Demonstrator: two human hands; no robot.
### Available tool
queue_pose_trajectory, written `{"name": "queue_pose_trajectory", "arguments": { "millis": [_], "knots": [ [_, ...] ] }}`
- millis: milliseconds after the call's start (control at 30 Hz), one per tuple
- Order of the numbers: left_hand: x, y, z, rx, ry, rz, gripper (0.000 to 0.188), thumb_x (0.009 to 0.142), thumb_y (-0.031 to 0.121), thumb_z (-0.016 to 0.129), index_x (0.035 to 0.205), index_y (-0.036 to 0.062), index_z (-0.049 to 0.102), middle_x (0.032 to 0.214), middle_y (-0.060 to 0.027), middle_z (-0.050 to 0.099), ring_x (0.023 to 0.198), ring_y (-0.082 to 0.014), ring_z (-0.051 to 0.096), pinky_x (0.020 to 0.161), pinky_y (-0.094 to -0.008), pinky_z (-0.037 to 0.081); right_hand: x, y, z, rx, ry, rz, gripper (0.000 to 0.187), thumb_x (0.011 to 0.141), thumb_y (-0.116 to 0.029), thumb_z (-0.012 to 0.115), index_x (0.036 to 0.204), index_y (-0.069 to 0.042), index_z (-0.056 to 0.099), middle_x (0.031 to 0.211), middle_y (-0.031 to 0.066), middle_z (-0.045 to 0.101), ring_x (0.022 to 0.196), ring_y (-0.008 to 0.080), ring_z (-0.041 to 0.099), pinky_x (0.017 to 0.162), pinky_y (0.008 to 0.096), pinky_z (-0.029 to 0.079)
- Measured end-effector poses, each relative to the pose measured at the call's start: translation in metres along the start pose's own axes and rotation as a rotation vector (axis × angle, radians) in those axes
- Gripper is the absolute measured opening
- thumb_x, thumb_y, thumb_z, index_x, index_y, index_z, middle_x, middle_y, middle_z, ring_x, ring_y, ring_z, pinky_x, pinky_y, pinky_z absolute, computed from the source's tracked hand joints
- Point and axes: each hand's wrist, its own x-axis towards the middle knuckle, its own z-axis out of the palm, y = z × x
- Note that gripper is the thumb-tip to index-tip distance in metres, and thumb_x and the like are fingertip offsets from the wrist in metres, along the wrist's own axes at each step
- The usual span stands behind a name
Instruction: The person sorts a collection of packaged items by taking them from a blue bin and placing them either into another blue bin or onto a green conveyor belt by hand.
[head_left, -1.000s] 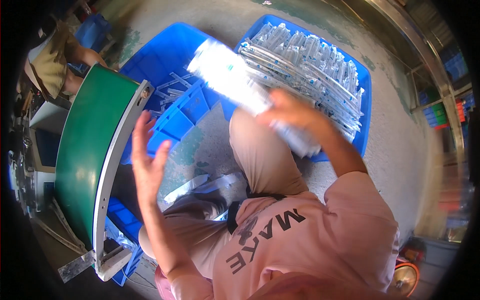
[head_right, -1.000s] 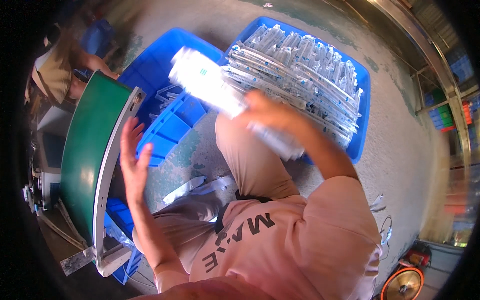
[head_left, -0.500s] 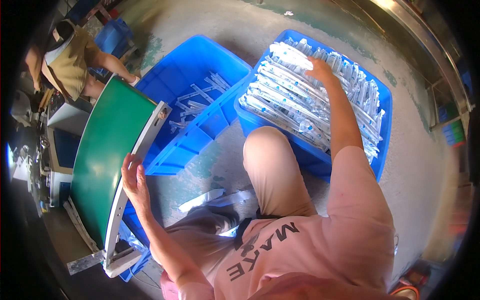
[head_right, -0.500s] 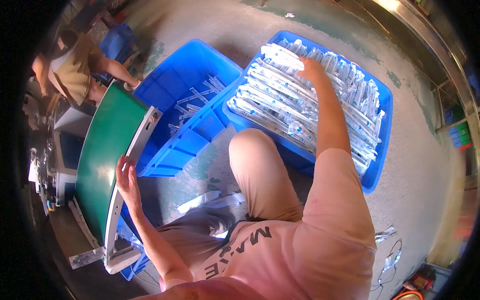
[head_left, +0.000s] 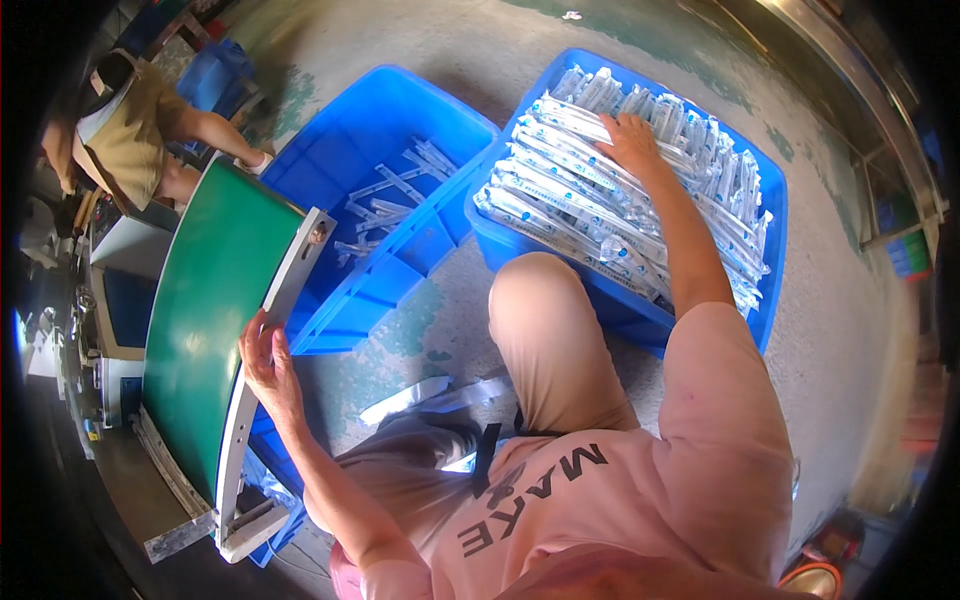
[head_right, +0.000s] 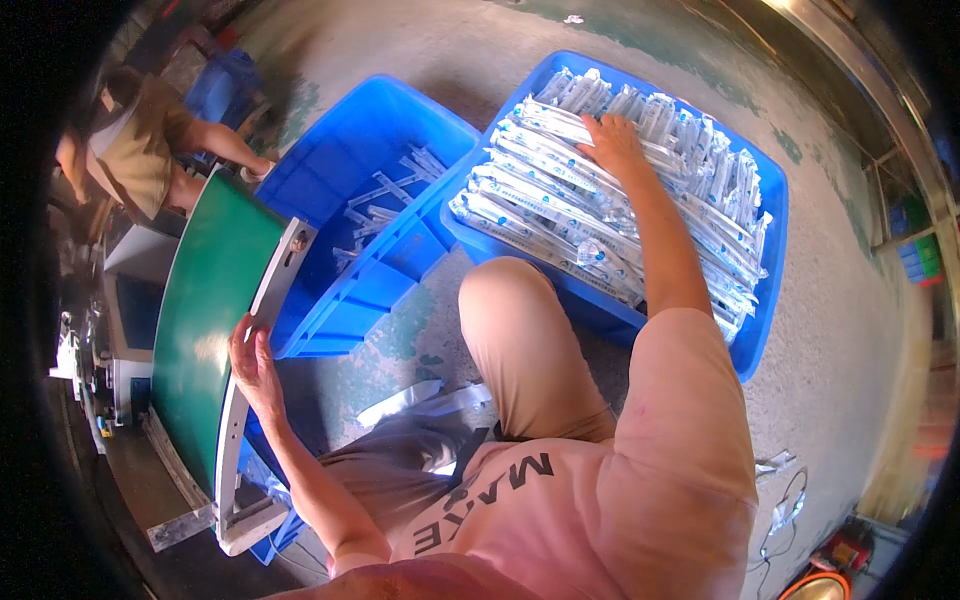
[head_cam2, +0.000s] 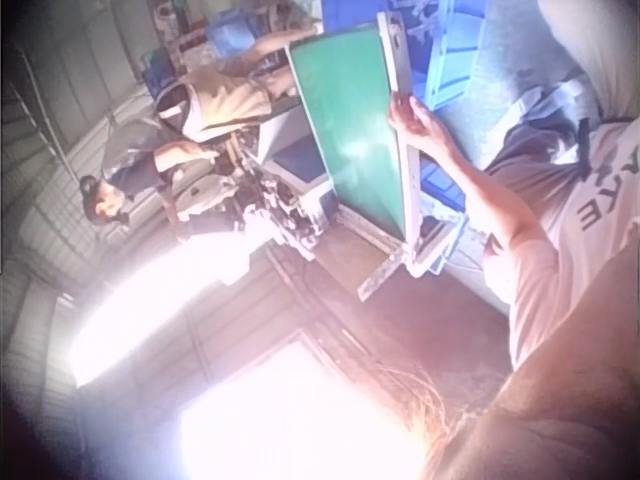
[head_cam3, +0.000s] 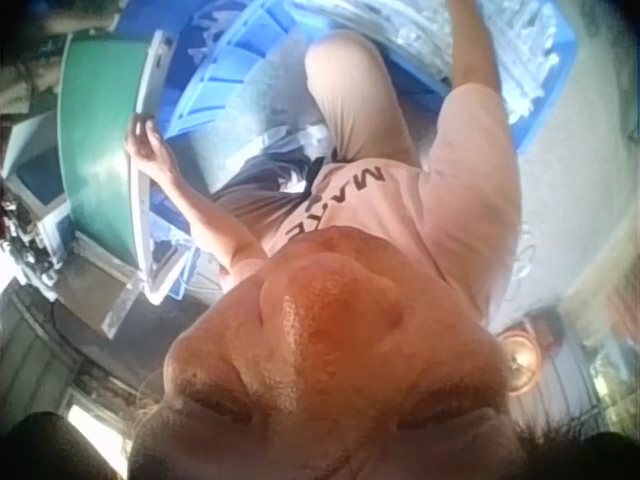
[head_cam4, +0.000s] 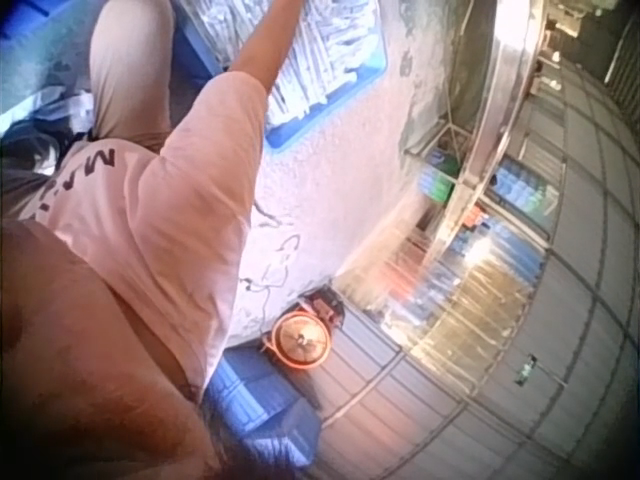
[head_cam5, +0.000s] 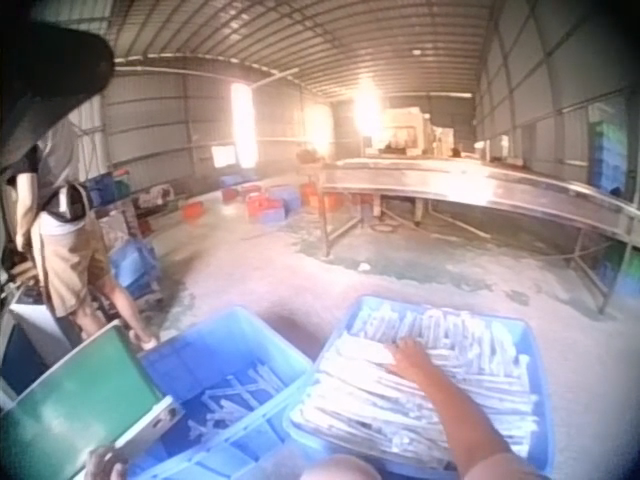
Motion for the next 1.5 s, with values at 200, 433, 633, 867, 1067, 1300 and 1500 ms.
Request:
{"name": "queue_pose_trajectory", "arguments": {
  "millis": [200, 433, 633, 867, 1067, 1300, 1500],
  "knots": [
    [-0.003, 0.007, -0.018, 0.145, -0.013, -0.017, 0.032, 0.088, 0.019, 0.057, 0.116, 0.0044, 0.053, 0.099, -0.0097, 0.06, 0.086, -0.0152, 0.061, 0.076, -0.028, 0.047, -0.001, -0.007, -0.019, -0.001, 0.203, -0.05, 0.046, 0.081, -0.033, 0.058, 0.119, -0.007, 0.05, 0.111, 0.016, 0.055, 0.105, 0.0327, 0.049, 0.087, 0.0425, 0.039],
    [-0.007, 0.005, -0.034, 0.126, 0.066, -0.029, 0.029, 0.087, 0.017, 0.058, 0.113, 0.0043, 0.055, 0.096, -0.0107, 0.063, 0.084, -0.016, 0.062, 0.075, -0.0286, 0.048, -0.022, -0.062, 0.003, 0.114, 0.047, 0.075, 0.035, 0.087, -0.033, 0.051, 0.089, 0.0, 0.063, 0.094, 0.0192, 0.061, 0.089, 0.0358, 0.057, 0.079, 0.0434, 0.044],
    [-0.011, 0.01, -0.038, 0.215, 0.078, 0.034, 0.027, 0.087, 0.017, 0.059, 0.11, 0.0044, 0.058, 0.099, -0.0102, 0.063, 0.083, -0.0169, 0.063, 0.075, -0.0297, 0.049, -0.031, -0.064, 0.02, 0.167, 0.315, -0.132, 0.032, 0.086, -0.031, 0.054, 0.088, 0.0, 0.063, 0.085, 0.0176, 0.06, 0.085, 0.0322, 0.055, 0.077, 0.0409, 0.043],
    [-0.006, 0.007, -0.037, 0.218, 0.037, -0.015, 0.032, 0.09, 0.023, 0.054, 0.117, 0.0044, 0.054, 0.107, -0.0112, 0.061, 0.093, -0.0195, 0.062, 0.078, -0.0296, 0.048, 0.004, -0.008, 0.004, -0.057, 0.417, 0.168, 0.034, 0.088, -0.037, 0.049, 0.096, -0.007, 0.063, 0.096, 0.014, 0.061, 0.091, 0.0313, 0.056, 0.078, 0.0457, 0.042],
    [-0.011, 0.005, -0.053, 0.163, 0.137, -0.075, 0.024, 0.084, 0.008, 0.058, 0.108, 0.0014, 0.058, 0.101, -0.0114, 0.061, 0.087, -0.0195, 0.063, 0.078, -0.0294, 0.048, 0.018, -0.025, 0.053, -0.165, 0.267, 0.142, 0.025, 0.085, -0.032, 0.05, 0.084, -0.009, 0.061, 0.088, 0.0109, 0.061, 0.088, 0.0291, 0.057, 0.073, 0.0461, 0.044],
    [0.019, 0.016, -0.056, 0.108, 0.275, 0.035, 0.025, 0.078, 0.007, 0.063, 0.103, 0.0043, 0.062, 0.096, -0.0108, 0.061, 0.083, -0.018, 0.063, 0.072, -0.0287, 0.048, 0.038, 0.013, 0.039, -0.221, -0.056, 0.279, 0.045, 0.089, -0.045, 0.04, 0.12, -0.016, 0.052, 0.118, 0.0134, 0.053, 0.107, 0.0313, 0.052, 0.087, 0.0492, 0.042],
    [0.037, 0.01, -0.103, 0.283, 0.451, 0.016, 0.024, 0.08, 0.011, 0.062, 0.102, 0.0042, 0.062, 0.102, -0.0131, 0.06, 0.088, -0.0227, 0.062, 0.073, -0.0314, 0.049, 0.075, -0.14, -0.044, 0.515, 0.456, -0.389, 0.035, 0.086, -0.018, 0.055, 0.118, -0.007, 0.052, 0.121, 0.0152, 0.049, 0.109, 0.034, 0.048, 0.093, 0.0391, 0.038]
  ]
}}
